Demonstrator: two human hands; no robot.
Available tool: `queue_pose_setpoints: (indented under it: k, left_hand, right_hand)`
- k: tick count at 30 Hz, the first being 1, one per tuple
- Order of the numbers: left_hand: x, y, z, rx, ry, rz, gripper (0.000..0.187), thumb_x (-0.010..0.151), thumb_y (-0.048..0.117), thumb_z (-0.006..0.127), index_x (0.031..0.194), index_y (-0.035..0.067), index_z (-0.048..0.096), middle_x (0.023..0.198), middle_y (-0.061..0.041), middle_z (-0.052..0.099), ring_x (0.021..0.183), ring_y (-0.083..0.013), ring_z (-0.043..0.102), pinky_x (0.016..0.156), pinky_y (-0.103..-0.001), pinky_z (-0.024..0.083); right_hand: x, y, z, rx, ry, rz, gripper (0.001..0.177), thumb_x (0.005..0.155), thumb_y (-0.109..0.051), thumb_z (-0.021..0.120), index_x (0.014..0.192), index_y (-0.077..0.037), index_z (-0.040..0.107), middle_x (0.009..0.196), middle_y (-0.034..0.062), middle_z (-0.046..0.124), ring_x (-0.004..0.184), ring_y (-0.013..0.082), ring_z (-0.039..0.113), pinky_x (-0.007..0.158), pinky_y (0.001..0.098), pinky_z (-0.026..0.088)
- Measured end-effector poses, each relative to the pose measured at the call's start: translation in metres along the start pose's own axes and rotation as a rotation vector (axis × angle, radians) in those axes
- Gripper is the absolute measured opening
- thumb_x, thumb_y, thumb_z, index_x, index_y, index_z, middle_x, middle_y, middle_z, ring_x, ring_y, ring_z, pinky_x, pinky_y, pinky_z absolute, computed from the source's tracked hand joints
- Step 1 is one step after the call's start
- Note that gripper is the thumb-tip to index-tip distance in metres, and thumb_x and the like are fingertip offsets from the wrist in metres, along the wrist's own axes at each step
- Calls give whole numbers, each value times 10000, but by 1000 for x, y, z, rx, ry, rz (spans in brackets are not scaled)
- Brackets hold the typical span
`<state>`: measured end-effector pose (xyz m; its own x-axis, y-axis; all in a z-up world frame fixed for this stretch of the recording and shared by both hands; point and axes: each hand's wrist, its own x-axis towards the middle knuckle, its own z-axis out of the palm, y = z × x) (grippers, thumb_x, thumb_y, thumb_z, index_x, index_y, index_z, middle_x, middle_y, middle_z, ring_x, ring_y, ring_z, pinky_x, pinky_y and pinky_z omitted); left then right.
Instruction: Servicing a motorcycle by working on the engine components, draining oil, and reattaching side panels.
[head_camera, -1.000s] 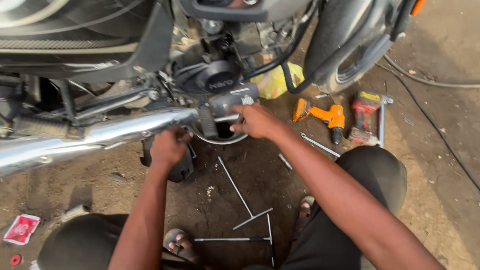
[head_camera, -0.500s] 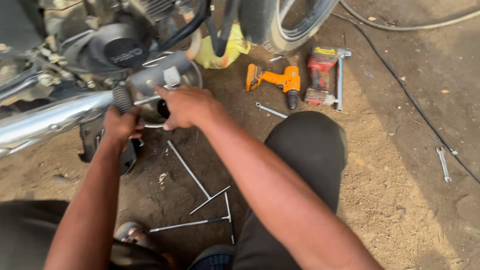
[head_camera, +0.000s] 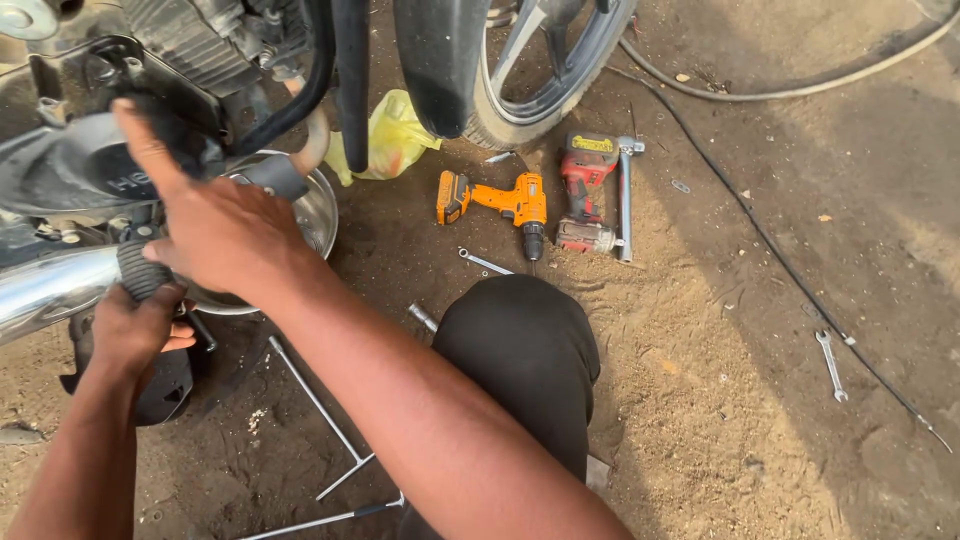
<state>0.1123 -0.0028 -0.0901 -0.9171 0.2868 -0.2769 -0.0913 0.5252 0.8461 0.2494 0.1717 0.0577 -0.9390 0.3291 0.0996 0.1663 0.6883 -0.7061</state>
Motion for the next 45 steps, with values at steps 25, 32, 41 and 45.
queue_pose_setpoints:
  k: [25,32,41,45]
  left_hand:
    - [-4,-15,-24,-34,-116,211,716,841,340,659,1422,0,417,990,-322,709,997,-513,670,853,-586,524]
    - [12,-33,-24,-101,-178,289,547,903,359,627,1301,26,455,946,-282,721,942,-521,668,811,-619,499]
    - [12,-50,-17,-290,-212,395,576,807,470,723,1155,42,562,873,-164,769,856,-359,764,806,-476,565]
    - [21,-67,3,-482,-139,512,581,872,503,667,1168,4,623,975,-150,766,906,-262,749,827,-387,571]
  right_hand:
    - [71,-35,179,-214,329,25,758,803,-247,813,1490,-275,495,1109,161,597,1061,375,598,899,487,512]
    - [58,-46,189,-382,225,-36,842,832,-239,795,1572,-282,397,1175,181,581,1067,365,603,866,476,516]
    - [-53,45,225,179,366,11,769,931,-204,712,1608,-93,365,1315,114,655,1147,189,638,881,328,562]
    - [-95,54,235,24,324,37,742,896,-194,744,1554,-111,411,1234,118,706,1076,200,720,790,326,605]
